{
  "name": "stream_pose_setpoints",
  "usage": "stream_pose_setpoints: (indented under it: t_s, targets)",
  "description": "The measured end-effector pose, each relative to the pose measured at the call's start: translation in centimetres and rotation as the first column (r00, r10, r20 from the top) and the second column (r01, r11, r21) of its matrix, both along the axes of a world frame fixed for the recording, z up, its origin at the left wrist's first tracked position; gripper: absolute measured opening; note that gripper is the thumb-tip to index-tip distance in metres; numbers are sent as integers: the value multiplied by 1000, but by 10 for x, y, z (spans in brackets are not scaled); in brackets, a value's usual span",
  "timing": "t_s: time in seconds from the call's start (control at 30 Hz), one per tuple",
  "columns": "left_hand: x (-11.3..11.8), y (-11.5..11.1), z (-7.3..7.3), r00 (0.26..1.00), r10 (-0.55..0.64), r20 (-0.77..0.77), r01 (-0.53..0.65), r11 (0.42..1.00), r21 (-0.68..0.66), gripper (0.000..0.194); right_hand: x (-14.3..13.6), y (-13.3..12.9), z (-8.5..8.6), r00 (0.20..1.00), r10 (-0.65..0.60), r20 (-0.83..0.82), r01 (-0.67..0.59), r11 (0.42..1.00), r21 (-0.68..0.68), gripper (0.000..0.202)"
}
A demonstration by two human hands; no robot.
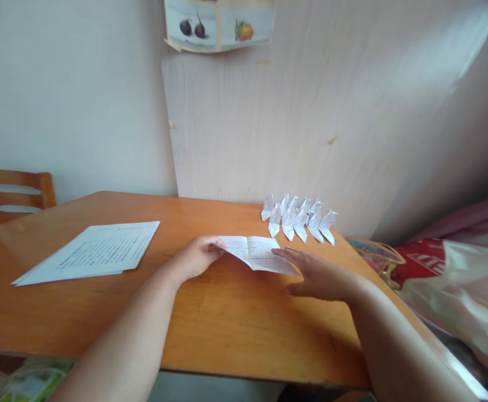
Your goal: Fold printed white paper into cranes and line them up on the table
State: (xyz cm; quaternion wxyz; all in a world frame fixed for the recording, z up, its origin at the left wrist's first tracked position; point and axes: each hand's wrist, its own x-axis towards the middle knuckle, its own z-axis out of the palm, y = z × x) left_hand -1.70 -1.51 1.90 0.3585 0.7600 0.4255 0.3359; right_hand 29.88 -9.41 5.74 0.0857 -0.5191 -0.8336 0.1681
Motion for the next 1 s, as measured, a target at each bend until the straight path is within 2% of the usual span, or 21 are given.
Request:
stream_pose_setpoints:
  t_s: [0.07, 0.2, 0.4, 0.53, 0.7, 0.87, 1.0]
  targets:
    - [2, -4, 5, 1000, 13, -3, -13, 999, -37, 25, 1, 3, -2, 998, -2, -69, 4, 1000, 28, 74]
    - [4, -9, 15, 997, -43, 70, 48, 996, -73, 23, 3, 10, -6, 975, 30, -220, -21, 999, 41, 52]
    - [2, -15, 22, 995, -55, 86, 67, 987, -146, 25, 1, 21, -13, 891, 38, -453, -32, 999, 21, 28]
    - [1, -15, 21, 995, -47, 89, 62, 983, -174, 27, -2, 25, -15, 841, -31, -541, -7, 998, -67, 33]
    - [1, -12, 19, 987, -32, 155, 63, 979, -196, 39, -6, 26, -16, 757, -111, -644, 30, 990, -136, 37]
    - [-1, -12, 19, 992, -25, 125, 53, 972, -227, 36, -7, 29, -22, 743, -220, -633, 132, 974, -184, 42]
    - [-2, -13, 19, 987, -55, 151, 90, 967, -237, 37, -4, 36, -30, 716, -213, -665, 119, 976, -184, 43]
